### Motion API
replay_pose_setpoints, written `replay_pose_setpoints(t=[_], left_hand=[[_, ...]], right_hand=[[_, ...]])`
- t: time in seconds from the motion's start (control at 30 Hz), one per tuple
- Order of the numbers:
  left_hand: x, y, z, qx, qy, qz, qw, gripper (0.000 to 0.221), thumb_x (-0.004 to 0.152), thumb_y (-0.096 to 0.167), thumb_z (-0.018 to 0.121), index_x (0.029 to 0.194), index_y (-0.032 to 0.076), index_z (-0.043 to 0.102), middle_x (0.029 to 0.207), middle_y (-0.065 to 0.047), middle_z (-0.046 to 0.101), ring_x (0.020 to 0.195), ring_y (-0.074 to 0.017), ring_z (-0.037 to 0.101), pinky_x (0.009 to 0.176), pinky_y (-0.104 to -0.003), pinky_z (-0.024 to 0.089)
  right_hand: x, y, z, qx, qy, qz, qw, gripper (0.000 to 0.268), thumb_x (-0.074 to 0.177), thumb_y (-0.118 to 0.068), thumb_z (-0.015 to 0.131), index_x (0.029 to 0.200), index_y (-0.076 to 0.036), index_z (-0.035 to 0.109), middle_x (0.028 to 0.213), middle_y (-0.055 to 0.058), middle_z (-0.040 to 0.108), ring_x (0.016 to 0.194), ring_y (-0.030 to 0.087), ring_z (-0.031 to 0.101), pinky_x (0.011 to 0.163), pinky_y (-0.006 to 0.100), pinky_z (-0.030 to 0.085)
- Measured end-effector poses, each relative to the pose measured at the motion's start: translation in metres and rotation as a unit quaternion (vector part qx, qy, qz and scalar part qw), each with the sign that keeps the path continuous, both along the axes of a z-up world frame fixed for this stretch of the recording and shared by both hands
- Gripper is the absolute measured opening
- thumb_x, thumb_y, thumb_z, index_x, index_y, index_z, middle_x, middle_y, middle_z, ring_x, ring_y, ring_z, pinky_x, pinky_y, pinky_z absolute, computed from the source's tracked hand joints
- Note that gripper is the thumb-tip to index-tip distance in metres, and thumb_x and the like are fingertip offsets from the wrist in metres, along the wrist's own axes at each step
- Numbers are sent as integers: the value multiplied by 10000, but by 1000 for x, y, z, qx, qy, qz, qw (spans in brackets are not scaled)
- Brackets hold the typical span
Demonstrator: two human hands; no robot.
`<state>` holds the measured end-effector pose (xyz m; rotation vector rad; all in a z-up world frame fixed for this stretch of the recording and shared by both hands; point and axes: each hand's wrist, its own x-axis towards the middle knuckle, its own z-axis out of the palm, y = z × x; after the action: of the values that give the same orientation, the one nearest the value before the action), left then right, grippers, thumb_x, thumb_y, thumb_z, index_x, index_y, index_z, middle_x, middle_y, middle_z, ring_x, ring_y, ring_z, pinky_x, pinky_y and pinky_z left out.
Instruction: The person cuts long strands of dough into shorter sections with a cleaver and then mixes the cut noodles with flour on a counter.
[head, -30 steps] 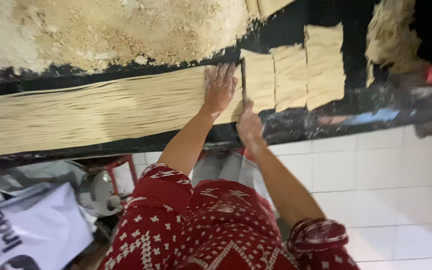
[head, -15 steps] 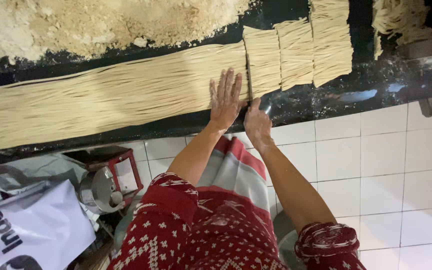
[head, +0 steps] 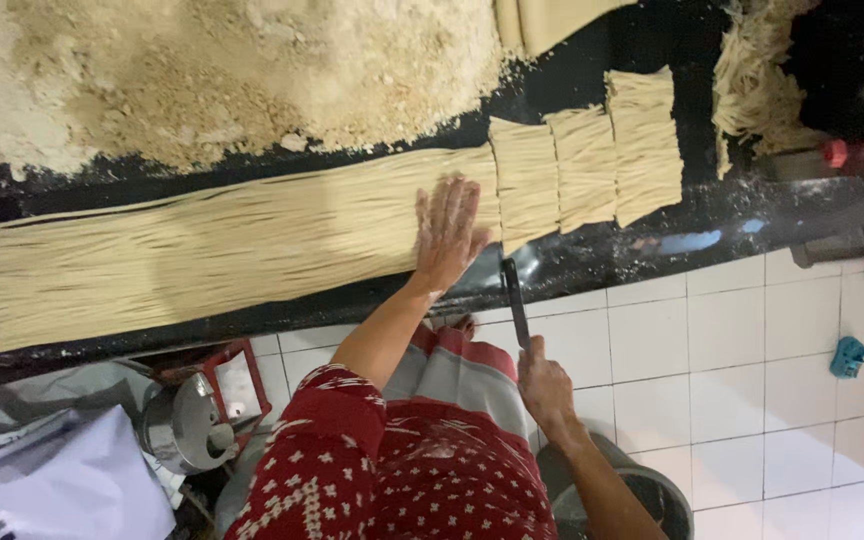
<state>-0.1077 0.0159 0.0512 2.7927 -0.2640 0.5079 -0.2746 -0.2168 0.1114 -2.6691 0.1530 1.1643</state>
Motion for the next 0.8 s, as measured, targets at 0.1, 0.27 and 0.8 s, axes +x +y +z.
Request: replay_pose_setpoints(t=[0.1, 0.27, 0.8], left_hand=[[31, 39, -18, 16, -60, 56, 997, 711, 982, 438, 631, 1570, 96, 422, 1599, -255, 353, 1504, -427, 345, 1189, -729, 196], [41, 80, -45, 19, -34, 85, 996, 589, 975, 344, 636, 1500, 111, 508, 1486, -214, 461, 1443, -371, 440, 1134, -671, 300], [68, 92, -30, 17, 61, 33, 997, 385, 985, 309, 555, 1346, 174, 565, 1292, -77, 549, 1240, -281, 577, 999, -464, 454]], right_hand=[[7, 7, 8, 20, -55, 4, 998, 247, 1065, -417, 344, 1189, -211, 403, 715, 251, 666, 817, 516, 722, 737, 592, 570], [62, 73, 33, 87, -167, 6, 982, 226, 1052, -312, 419, 1203, -143, 425, 676, 306, 670, 776, 512, 725, 738, 616, 550], [159, 168, -32, 97, -114, -2, 989, 468, 1036, -329, 337, 1448, -107, 333, 863, 283, 705, 933, 526, 707, 799, 610, 579]])
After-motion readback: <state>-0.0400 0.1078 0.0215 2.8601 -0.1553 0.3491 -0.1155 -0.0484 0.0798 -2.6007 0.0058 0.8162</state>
